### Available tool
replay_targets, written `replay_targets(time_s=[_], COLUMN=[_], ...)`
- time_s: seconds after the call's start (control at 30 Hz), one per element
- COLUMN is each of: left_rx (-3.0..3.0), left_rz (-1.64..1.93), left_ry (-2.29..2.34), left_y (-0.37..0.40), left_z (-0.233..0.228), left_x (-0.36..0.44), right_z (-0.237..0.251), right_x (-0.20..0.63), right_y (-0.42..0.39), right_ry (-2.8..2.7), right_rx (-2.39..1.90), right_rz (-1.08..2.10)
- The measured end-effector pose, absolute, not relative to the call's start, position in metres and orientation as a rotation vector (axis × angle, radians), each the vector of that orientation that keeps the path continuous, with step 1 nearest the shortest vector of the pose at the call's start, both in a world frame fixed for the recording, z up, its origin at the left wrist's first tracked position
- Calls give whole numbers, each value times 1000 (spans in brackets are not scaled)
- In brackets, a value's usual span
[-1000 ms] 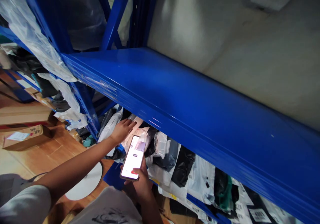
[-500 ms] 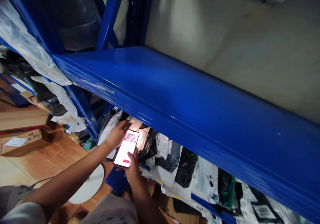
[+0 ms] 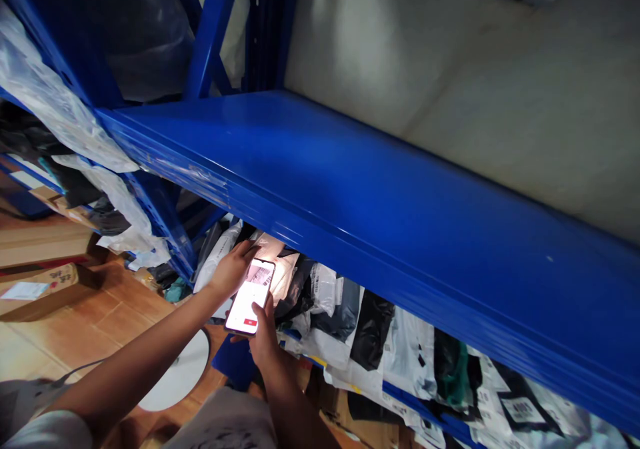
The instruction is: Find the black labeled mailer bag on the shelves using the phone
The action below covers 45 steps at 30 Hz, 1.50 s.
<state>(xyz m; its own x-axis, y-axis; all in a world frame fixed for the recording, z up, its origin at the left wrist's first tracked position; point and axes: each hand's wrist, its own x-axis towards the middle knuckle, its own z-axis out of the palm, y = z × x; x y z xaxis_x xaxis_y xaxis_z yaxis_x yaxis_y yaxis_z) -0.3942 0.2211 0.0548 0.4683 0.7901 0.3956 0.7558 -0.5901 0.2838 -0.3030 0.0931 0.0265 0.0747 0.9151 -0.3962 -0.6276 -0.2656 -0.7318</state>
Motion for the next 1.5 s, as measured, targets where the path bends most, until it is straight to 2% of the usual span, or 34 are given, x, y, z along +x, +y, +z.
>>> replay_targets(time_s=[0.63,1.03,1.5], left_rx=[2586,2584,2658], left_rz=[841,854,897], left_ry=[1425,1422,1420], left_y=[223,223,222], left_z=[50,47,49], left_x=[-395,-395,-395], right_z=[33,68,82], right_x=[-287,-262,-259], right_y=[75,49,42], right_ry=[-472,-614,-635], right_rx=[-970,-944,-925], right_rz=[1540,1613,1655])
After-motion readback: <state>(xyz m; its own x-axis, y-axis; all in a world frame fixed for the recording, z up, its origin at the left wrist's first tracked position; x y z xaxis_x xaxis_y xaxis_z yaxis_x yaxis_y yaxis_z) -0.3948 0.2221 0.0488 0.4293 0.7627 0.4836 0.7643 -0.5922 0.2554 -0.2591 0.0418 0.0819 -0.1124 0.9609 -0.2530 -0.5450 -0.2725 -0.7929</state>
